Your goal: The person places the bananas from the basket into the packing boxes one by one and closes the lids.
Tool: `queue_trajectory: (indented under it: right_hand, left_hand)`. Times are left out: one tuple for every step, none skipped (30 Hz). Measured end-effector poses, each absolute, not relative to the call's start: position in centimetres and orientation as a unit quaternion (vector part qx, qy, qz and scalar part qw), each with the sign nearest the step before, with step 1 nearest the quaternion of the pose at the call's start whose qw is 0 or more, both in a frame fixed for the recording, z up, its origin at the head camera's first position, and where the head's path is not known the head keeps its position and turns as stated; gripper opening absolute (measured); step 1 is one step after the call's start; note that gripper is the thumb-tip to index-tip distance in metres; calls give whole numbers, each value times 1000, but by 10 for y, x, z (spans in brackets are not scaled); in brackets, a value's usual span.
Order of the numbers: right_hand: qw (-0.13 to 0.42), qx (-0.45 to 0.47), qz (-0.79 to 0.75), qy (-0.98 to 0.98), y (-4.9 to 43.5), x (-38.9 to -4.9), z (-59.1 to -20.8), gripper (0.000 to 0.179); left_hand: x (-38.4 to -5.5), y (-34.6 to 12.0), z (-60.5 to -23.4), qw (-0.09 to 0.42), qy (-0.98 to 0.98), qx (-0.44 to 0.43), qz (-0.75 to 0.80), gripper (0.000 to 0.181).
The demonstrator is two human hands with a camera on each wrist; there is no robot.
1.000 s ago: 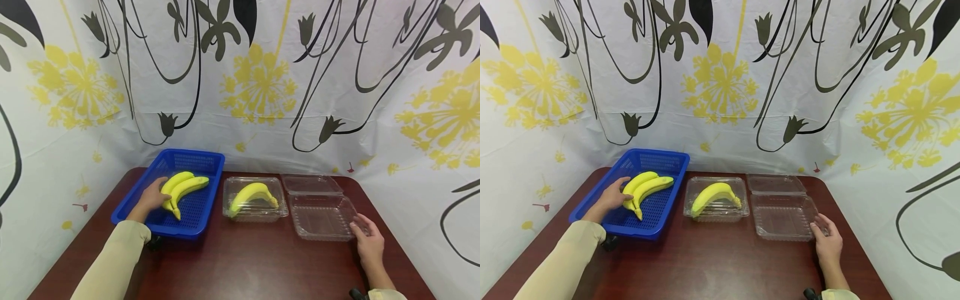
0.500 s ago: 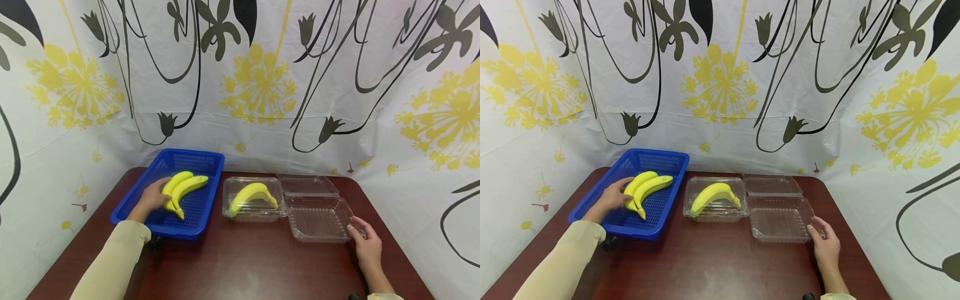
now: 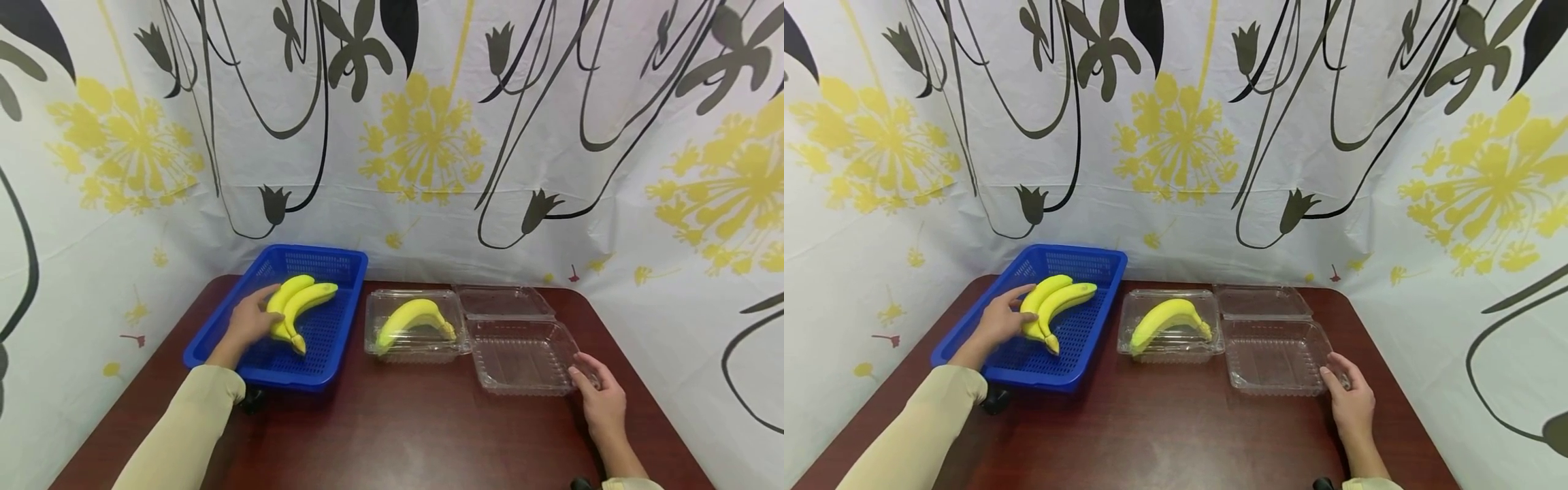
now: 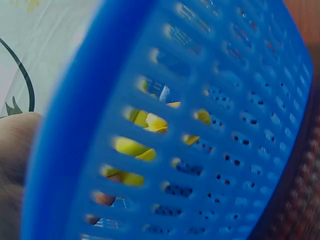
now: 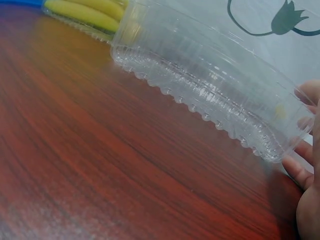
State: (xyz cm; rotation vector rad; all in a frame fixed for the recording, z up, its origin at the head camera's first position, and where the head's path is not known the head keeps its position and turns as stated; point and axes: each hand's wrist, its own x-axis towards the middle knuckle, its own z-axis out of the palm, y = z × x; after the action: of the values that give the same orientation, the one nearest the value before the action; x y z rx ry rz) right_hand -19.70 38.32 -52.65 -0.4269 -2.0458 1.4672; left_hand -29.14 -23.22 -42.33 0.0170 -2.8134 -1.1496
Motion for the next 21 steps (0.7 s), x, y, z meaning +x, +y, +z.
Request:
queue_trajectory:
  right_hand:
    - [289, -160, 550, -767, 383, -197, -527, 37]
    - [289, -160, 550, -767, 383, -197, -527, 37]
    - [290, -160, 548, -768, 383, -197, -527, 37]
    - [290, -160, 549, -767, 383, -197, -527, 37]
    - [291, -161, 547, -768, 383, -197, -527, 37]
    - [290, -163, 547, -768, 382, -196, -527, 37]
    - [291, -164, 547, -768, 383, -195, -526, 37]
    - [292, -165, 546, -768, 384, -194, -526, 37]
    - [292, -166, 545, -768, 384, -193, -525, 37]
    - [293, -167, 544, -769, 385, -192, -525, 38]
    - [293, -167, 542, -770, 385, -192, -524, 38]
    - [294, -168, 539, -771, 385, -191, -524, 38]
    - [294, -166, 539, -772, 385, -192, -524, 38]
    - [295, -168, 536, -773, 384, -192, -524, 37]
    - [294, -169, 533, -775, 384, -192, -525, 37]
    - [294, -171, 529, -777, 384, -192, -525, 37]
    - [293, -172, 526, -779, 383, -193, -525, 37]
    - [292, -170, 523, -782, 383, -193, -525, 37]
    - [291, -170, 522, -783, 382, -193, -525, 37]
    - [291, -173, 520, -784, 382, -193, -525, 37]
    - [291, -172, 520, -784, 381, -193, -526, 37]
  left_hand:
    - [-290, -231, -422, 58, -924, 10, -379, 63]
    - [-290, -230, -421, 66, -921, 12, -382, 63]
    - [-289, -229, -420, 73, -918, 17, -389, 63]
    - [-288, -227, -419, 79, -914, 23, -398, 63]
    - [-287, -226, -418, 85, -910, 28, -405, 63]
    - [-286, -224, -417, 92, -906, 35, -412, 63]
    - [-286, -221, -416, 97, -900, 40, -423, 63]
    - [-286, -219, -416, 102, -896, 45, -431, 64]
    - [-286, -217, -415, 108, -891, 50, -438, 64]
    - [-286, -215, -414, 113, -887, 54, -445, 64]
    - [-286, -213, -414, 118, -883, 57, -450, 64]
    - [-285, -211, -413, 122, -879, 60, -457, 65]
    - [-285, -210, -412, 123, -874, 63, -466, 65]
    - [-285, -208, -412, 126, -870, 64, -472, 65]
    - [-284, -207, -411, 127, -865, 65, -481, 66]
    - [-284, -205, -410, 127, -861, 65, -488, 66]
    - [-283, -203, -409, 127, -856, 63, -496, 66]
    - [-283, -202, -408, 128, -852, 61, -504, 67]
    - [-283, -200, -407, 127, -848, 58, -511, 67]
    - [-283, -197, -407, 128, -845, 54, -517, 67]
    - [-282, -195, -406, 127, -841, 50, -523, 66]
